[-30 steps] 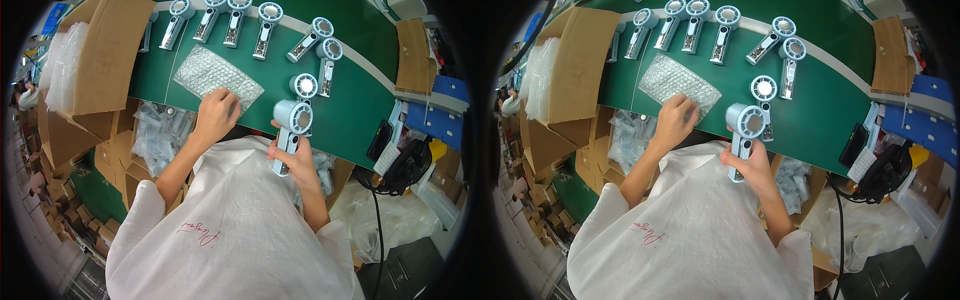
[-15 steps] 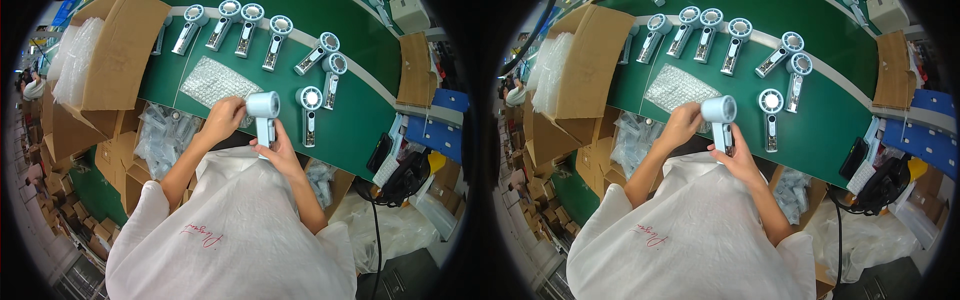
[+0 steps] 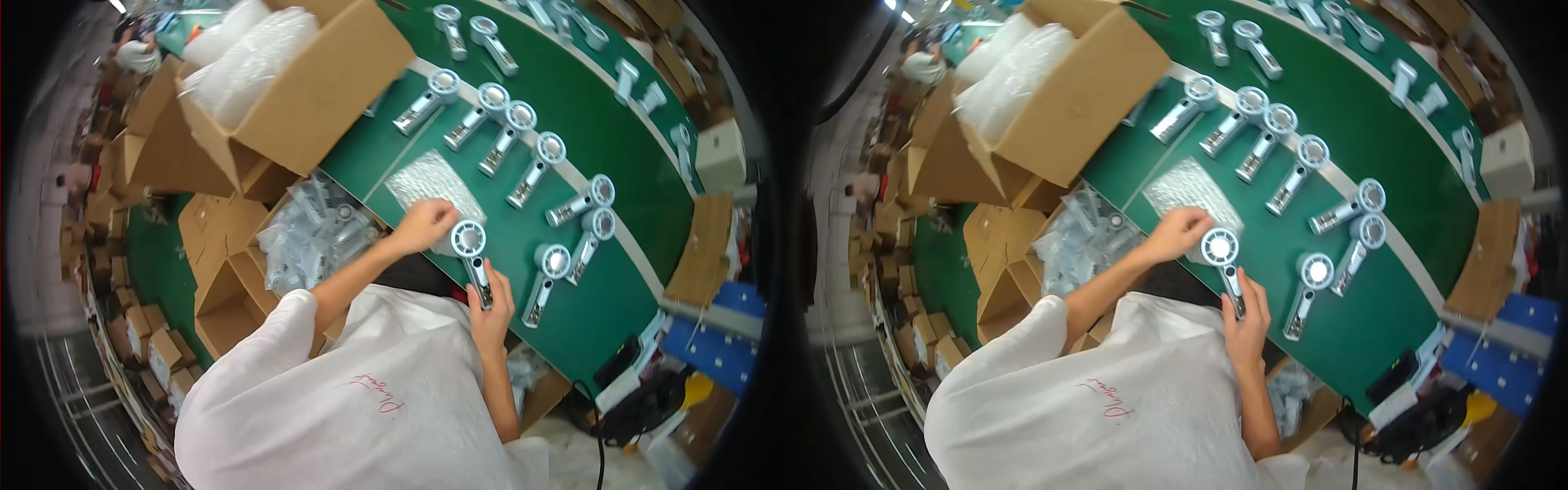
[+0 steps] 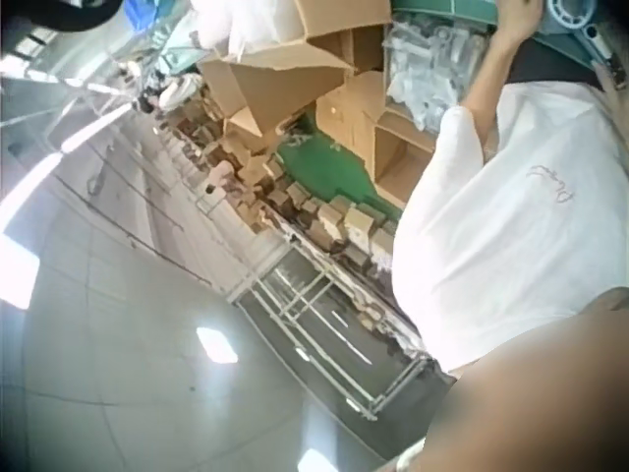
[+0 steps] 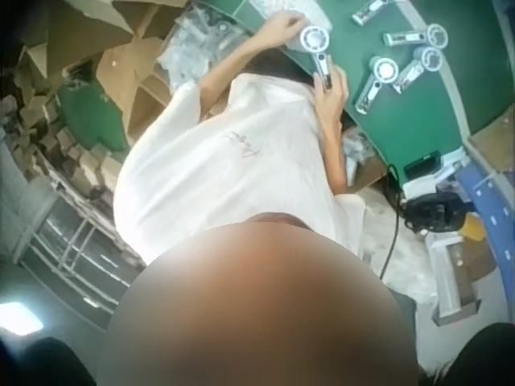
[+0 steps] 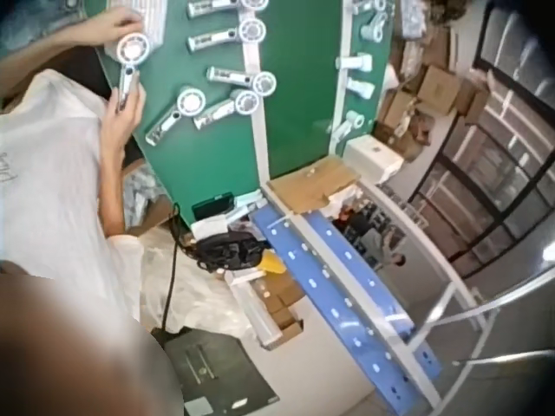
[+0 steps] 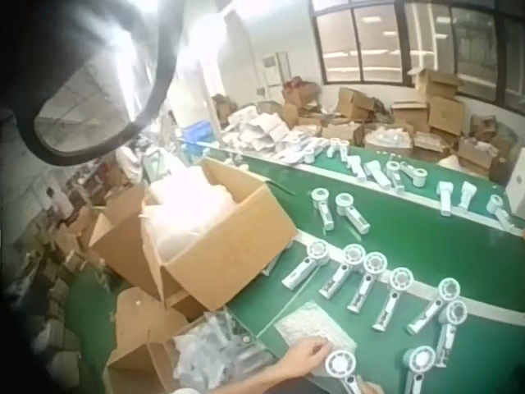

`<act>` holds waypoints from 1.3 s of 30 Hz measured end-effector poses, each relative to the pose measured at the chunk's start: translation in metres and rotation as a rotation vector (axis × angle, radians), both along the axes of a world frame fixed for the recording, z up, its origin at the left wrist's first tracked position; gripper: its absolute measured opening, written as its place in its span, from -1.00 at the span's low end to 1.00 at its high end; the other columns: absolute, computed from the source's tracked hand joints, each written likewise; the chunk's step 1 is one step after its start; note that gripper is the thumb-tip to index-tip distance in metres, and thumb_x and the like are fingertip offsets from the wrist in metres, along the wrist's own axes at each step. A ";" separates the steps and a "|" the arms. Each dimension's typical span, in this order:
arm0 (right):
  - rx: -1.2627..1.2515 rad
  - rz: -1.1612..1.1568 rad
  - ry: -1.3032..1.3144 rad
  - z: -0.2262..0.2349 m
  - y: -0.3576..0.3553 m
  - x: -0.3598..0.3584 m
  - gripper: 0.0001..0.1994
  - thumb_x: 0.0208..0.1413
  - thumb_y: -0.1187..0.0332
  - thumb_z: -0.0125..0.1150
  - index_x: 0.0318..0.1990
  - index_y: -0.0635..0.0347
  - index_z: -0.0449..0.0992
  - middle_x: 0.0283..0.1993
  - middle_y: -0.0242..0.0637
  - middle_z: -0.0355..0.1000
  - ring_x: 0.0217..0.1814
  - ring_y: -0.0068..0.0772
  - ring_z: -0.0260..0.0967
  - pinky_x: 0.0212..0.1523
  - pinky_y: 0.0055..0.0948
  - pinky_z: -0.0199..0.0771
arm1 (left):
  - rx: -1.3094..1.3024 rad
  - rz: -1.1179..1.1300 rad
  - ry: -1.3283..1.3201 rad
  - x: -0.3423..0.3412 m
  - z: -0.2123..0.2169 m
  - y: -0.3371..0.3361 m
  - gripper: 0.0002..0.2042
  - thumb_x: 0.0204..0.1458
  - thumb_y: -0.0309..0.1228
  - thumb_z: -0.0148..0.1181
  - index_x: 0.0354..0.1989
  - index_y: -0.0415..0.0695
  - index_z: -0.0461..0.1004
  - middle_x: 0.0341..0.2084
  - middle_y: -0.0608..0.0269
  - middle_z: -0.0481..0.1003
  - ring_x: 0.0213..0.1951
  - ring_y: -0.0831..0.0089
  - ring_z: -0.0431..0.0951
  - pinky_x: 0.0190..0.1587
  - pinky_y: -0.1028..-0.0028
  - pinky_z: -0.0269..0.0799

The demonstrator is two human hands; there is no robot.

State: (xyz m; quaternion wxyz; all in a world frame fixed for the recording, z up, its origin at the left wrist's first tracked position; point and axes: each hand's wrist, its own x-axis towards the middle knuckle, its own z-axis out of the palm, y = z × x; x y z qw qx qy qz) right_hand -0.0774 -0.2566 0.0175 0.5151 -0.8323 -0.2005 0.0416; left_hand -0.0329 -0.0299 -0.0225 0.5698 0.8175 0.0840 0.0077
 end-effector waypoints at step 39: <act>0.466 -0.634 -0.153 0.124 -0.156 -0.021 -0.72 0.12 0.32 0.20 -0.07 0.30 0.48 -0.08 -0.17 0.43 -0.12 -0.38 0.34 -0.01 -0.46 0.33 | -0.061 -0.650 -0.612 0.005 0.208 -0.067 -0.90 0.07 -0.50 0.27 -0.43 -0.18 0.47 -0.45 0.24 0.40 -0.50 0.39 0.32 -0.44 0.48 0.27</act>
